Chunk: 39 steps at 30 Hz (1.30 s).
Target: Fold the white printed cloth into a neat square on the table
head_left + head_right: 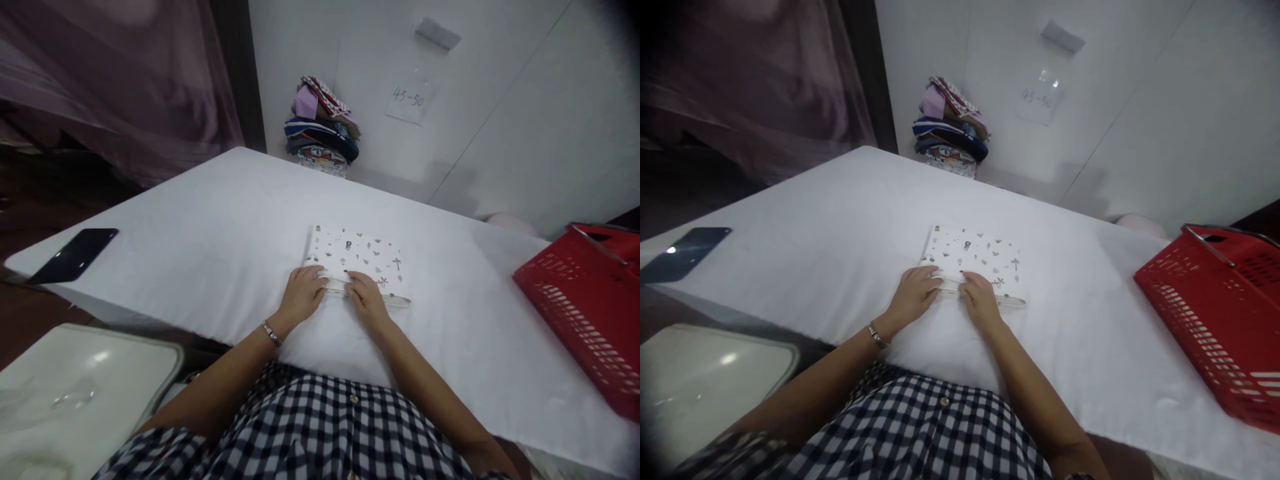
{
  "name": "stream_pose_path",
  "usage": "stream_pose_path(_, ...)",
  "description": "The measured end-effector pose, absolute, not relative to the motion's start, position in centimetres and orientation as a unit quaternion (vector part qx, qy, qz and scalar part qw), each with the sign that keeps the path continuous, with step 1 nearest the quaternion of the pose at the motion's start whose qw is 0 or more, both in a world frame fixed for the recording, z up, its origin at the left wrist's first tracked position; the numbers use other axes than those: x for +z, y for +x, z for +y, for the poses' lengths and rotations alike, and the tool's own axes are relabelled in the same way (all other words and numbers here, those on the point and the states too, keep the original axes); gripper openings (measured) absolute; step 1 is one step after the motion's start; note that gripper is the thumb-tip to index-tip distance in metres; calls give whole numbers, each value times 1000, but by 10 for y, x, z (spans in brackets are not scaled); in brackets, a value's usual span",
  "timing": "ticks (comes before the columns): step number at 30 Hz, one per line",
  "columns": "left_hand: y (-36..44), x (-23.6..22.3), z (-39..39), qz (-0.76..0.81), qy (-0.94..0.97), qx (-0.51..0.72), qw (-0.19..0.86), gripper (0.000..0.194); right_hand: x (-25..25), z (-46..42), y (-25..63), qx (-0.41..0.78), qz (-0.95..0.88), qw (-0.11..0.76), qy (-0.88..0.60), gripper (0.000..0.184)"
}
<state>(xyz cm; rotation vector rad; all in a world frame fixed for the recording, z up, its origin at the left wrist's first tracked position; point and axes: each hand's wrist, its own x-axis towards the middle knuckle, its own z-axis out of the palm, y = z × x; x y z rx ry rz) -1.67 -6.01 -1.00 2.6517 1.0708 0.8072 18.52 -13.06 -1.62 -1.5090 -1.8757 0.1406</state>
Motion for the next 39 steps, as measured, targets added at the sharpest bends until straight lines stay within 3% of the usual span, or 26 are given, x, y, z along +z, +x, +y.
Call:
stream_pose_path(16, -27, -14, -65, 337, 883, 322, 47, 20, -21, -129, 183, 23, -756, 301, -581, 20)
stream_pose_path(22, -25, -12, -65, 341, 879, 328, 49, 18, -22, -130, 182, -4, -749, 308, -587, 30)
stream_pose_path(34, -24, -8, -63, 340, 889, 301, 56, 20, -24, -127, 180, 6, -742, 333, -581, 23)
stream_pose_path(39, -33, -12, -62, 359, 866, 344, 56, 19, -25, -126, 181, 31, -732, 351, -583, 24)
